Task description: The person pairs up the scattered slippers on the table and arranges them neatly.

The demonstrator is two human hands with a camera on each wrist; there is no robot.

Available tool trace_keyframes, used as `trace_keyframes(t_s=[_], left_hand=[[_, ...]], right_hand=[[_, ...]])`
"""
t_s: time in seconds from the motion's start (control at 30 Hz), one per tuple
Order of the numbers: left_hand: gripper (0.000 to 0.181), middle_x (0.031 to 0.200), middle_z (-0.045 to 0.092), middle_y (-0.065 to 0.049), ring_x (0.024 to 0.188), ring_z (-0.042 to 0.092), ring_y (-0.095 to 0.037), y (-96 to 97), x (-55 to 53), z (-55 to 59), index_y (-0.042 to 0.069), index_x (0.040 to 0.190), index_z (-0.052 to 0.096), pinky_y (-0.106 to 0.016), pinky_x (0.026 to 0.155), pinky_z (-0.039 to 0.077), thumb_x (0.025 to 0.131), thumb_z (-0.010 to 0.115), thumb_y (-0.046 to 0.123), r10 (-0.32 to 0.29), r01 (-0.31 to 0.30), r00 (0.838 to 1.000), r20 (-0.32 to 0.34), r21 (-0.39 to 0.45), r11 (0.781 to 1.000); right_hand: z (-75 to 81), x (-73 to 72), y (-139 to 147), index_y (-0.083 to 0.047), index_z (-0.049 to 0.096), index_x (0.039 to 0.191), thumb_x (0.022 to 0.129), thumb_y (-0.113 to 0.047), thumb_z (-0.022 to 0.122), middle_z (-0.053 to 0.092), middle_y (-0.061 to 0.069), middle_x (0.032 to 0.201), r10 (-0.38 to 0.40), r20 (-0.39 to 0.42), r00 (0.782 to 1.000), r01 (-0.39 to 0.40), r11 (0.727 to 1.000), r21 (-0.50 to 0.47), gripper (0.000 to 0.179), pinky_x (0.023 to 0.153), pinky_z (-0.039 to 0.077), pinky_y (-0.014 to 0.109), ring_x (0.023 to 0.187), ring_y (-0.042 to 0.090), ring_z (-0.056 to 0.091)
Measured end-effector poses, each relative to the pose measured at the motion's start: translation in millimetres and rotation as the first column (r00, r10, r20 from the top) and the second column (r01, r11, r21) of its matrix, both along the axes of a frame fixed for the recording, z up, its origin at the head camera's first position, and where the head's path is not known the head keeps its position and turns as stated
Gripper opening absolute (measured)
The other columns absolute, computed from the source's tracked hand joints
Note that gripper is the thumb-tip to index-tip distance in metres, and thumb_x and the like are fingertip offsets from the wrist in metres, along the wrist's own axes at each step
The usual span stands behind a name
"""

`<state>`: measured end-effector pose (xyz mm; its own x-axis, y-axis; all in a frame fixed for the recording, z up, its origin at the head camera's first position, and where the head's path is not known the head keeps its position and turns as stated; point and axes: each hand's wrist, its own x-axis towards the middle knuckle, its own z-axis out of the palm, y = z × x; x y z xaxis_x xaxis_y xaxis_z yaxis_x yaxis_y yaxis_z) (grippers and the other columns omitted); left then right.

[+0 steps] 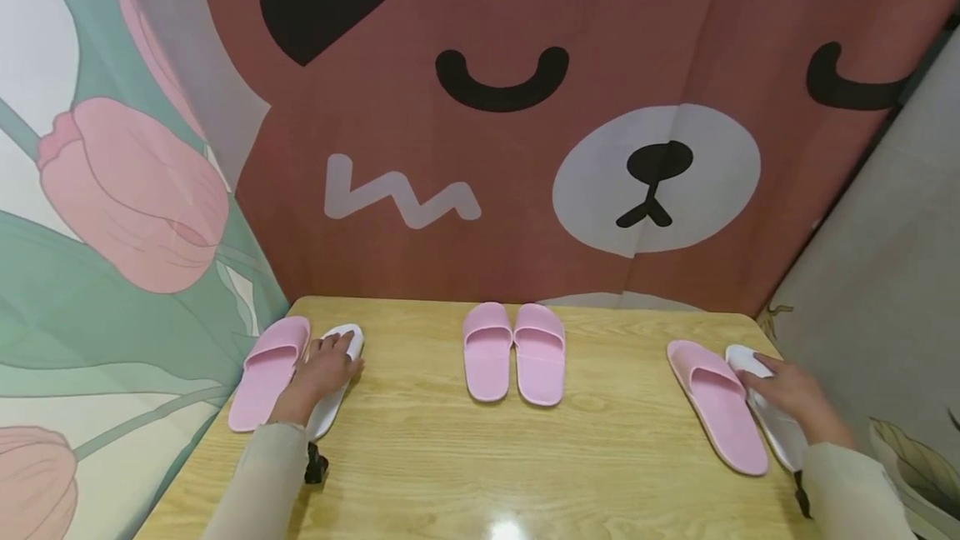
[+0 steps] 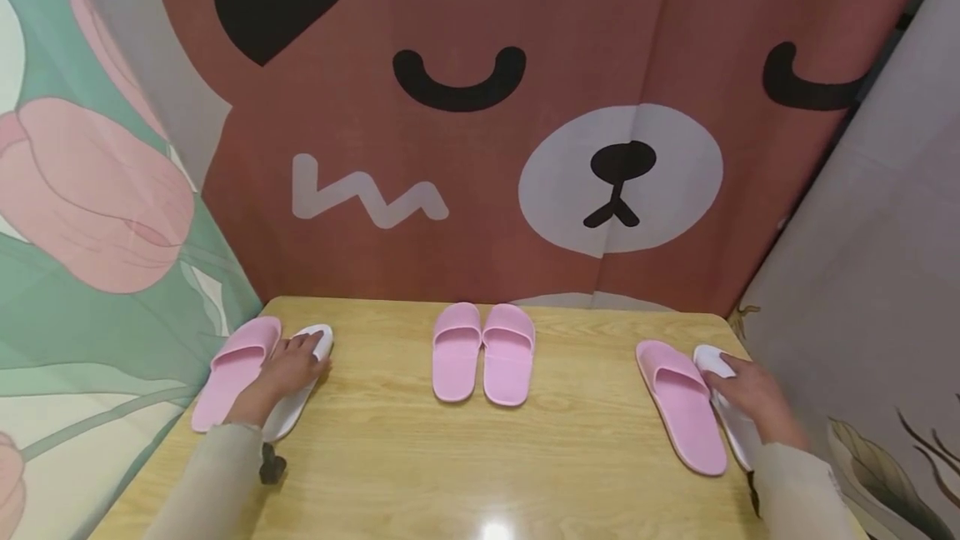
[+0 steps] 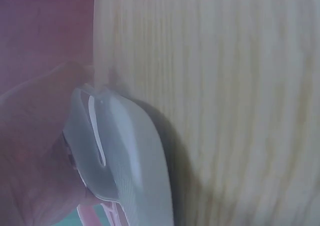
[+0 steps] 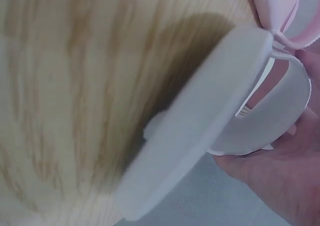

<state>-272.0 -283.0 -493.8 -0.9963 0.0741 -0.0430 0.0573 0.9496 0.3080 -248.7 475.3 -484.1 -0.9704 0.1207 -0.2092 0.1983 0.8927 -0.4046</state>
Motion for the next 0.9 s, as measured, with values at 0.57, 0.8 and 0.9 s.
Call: trace_keyframes(t_s=[0.57, 0.8, 0.9], left_hand=[[0.069, 0.155, 0.029, -0.033, 0.14, 0.022, -0.058, 0.3, 3.3, 1.0, 0.002, 0.156, 0.032, -0.081, 0.103, 0.024, 0.1, 0.056, 0.035, 0.032, -0.032, 0.999, -0.016, 0.025, 0.999], [0.068, 0.147, 0.041, -0.036, 0.131, 0.036, -0.061, -3.5, -2.5, -4.2, -0.001, 0.15, 0.042, -0.073, 0.098, 0.038, 0.093, 0.058, 0.032, 0.025, -0.03, 0.993, -0.12, -0.045, 0.999], [0.066, 0.145, 0.043, -0.036, 0.128, 0.038, -0.061, -4.1, -3.7, -4.2, -0.002, 0.148, 0.044, -0.072, 0.097, 0.04, 0.092, 0.058, 0.031, 0.025, -0.032, 0.988, -0.15, -0.045, 0.998]], right_hand=[[-0.9, 1.0, 1.8, 0.013, 0.021, 0.151, 0.101, -0.062, 0.043, 0.021, 0.053, 0.142, 0.054, -0.048, 0.997, -0.052, 0.998, 0.039, 0.092, 0.101, 0.028, 0.077, 0.127, 0.071, 0.023], [0.1, 1.7, 2.0, 0.016, 0.024, 0.148, 0.101, -0.061, 0.045, 0.023, 0.053, 0.141, 0.045, -0.083, 0.996, -0.041, 0.998, 0.049, 0.093, 0.101, 0.028, 0.077, 0.126, 0.07, 0.025], [0.7, 3.2, 2.8, 0.018, 0.027, 0.147, 0.101, -0.06, 0.046, 0.025, 0.053, 0.14, 0.067, -0.099, 0.993, -0.06, 0.996, 0.065, 0.092, 0.1, 0.029, 0.077, 0.125, 0.07, 0.027]])
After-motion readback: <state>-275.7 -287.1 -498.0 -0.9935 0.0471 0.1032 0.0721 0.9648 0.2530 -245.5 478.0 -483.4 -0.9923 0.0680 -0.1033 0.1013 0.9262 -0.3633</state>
